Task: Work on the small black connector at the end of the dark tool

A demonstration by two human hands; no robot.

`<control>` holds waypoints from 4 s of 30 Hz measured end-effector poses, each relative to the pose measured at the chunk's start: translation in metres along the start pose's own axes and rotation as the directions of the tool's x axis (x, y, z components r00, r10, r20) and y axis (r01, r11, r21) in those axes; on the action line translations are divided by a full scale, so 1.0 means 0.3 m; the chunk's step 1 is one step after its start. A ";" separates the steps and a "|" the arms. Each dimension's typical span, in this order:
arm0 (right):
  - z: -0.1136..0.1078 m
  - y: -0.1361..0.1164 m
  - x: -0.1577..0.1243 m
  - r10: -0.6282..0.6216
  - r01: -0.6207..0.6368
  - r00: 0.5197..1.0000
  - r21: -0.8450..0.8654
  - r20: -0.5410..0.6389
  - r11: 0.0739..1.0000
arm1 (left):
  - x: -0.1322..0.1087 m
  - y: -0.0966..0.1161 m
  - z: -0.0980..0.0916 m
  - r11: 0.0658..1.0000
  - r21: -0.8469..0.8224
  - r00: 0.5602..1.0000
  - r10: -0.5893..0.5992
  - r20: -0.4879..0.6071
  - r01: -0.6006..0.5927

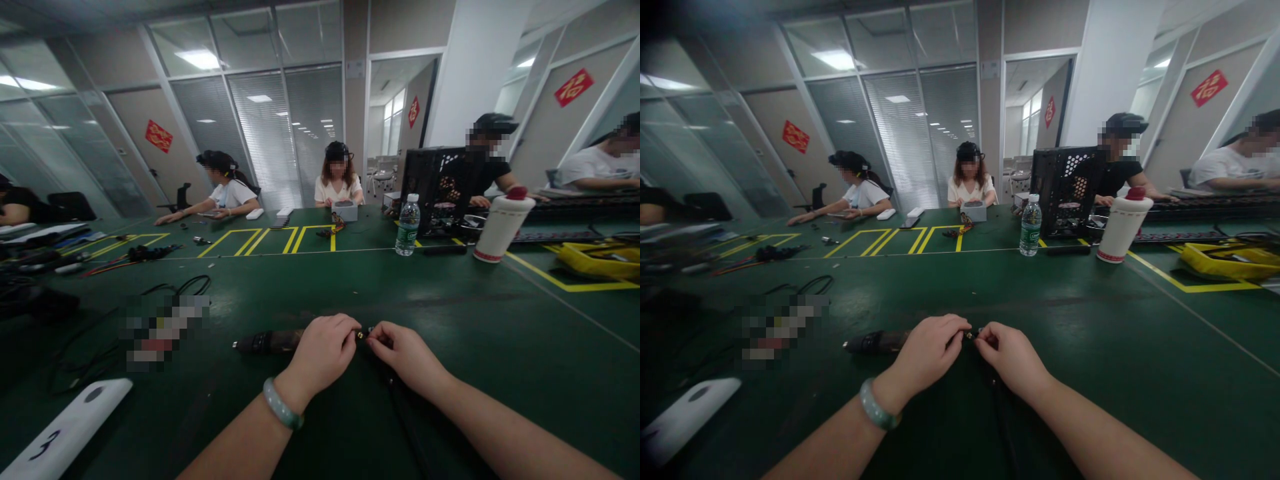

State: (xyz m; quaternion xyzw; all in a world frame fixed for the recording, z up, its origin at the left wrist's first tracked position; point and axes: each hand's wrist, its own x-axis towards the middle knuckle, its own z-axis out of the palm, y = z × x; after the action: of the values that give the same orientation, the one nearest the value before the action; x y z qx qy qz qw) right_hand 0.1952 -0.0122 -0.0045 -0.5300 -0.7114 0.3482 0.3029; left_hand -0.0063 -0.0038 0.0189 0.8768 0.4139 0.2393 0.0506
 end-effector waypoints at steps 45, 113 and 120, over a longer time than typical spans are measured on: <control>0.013 0.025 0.006 -0.006 0.006 1.000 0.020 0.009 1.000 | -0.001 -0.001 0.019 0.999 -0.006 0.999 -0.049 -0.020 0.049; 0.013 0.003 0.006 -0.062 0.058 0.996 -0.064 -0.068 0.996 | 0.001 -0.002 0.012 1.000 -0.026 1.000 0.010 -0.009 -0.011; 0.018 -0.011 0.012 -0.089 0.072 0.992 -0.170 -0.093 0.983 | 0.001 -0.005 0.013 1.000 -0.014 1.000 -0.008 -0.008 0.008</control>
State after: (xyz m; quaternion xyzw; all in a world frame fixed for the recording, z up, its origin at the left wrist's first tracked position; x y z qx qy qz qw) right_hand 0.1880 -0.0104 -0.0046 -0.5411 -0.7426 0.2481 0.3069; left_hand -0.0056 -0.0023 0.0152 0.8738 0.4160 0.2455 0.0562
